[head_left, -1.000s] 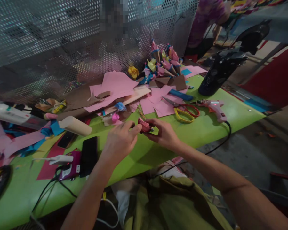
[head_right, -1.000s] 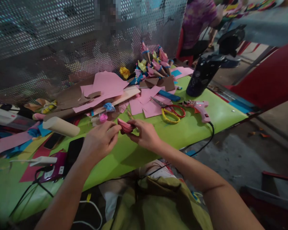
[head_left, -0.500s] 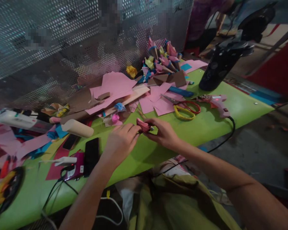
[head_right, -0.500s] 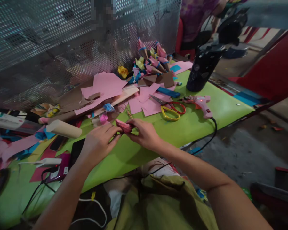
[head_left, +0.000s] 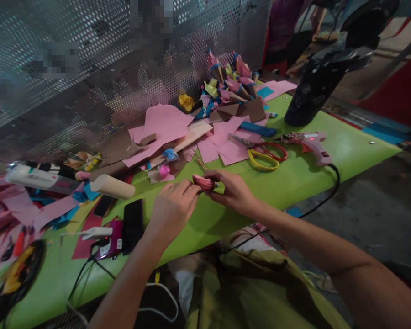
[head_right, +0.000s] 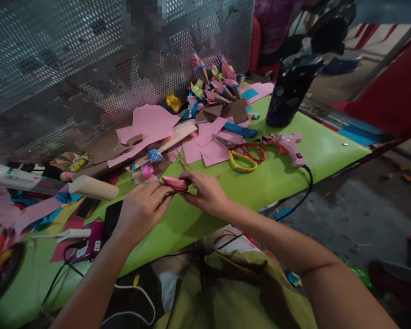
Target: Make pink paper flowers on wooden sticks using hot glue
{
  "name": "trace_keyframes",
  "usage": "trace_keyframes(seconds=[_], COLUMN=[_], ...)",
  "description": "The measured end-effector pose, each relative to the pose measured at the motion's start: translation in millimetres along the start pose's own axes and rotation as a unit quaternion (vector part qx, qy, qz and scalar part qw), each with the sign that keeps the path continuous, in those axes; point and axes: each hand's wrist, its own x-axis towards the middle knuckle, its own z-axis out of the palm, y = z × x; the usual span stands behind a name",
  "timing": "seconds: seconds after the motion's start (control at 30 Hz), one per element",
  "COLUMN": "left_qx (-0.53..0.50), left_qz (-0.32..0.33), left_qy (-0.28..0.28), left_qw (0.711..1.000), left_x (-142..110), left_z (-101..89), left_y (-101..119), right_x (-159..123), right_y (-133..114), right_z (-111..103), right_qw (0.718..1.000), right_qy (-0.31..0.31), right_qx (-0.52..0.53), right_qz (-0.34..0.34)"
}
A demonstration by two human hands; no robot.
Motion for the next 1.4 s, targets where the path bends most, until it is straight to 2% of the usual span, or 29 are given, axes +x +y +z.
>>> trace_keyframes(seconds=[0.47,0.73,0.9,1.1,1.4], left_qx=[0.003,0.012,0.009,-0.026,0.026], left_qz=[-0.011,-0.017,-0.021,-0.033,-0.011], left_qy=[0.003,0.041,0.038,0.078,0.037], left_qw=[1.000,0.999,0.999,0.996,0.999], left_x=[1,-3,-2,-7,-3], left_z=[5.1,8.3,9.8,11.8,8.2], left_y=[5,6,7,7,13], right_x=[-2,-3,-4,-2,-2], right_y=[1,0,3,0,-1], right_z=[0,-2,-2,-2,-2], right_qw=[1.000,1.000,1.000,0.999,1.000], right_qy=[0.003,0.010,0.006,0.028,0.012], right_qx=[0.006,-0.011,0.001,0.011,-0.015], right_qz=[-0.001,-0.019,-0.016,-0.017,-0.016])
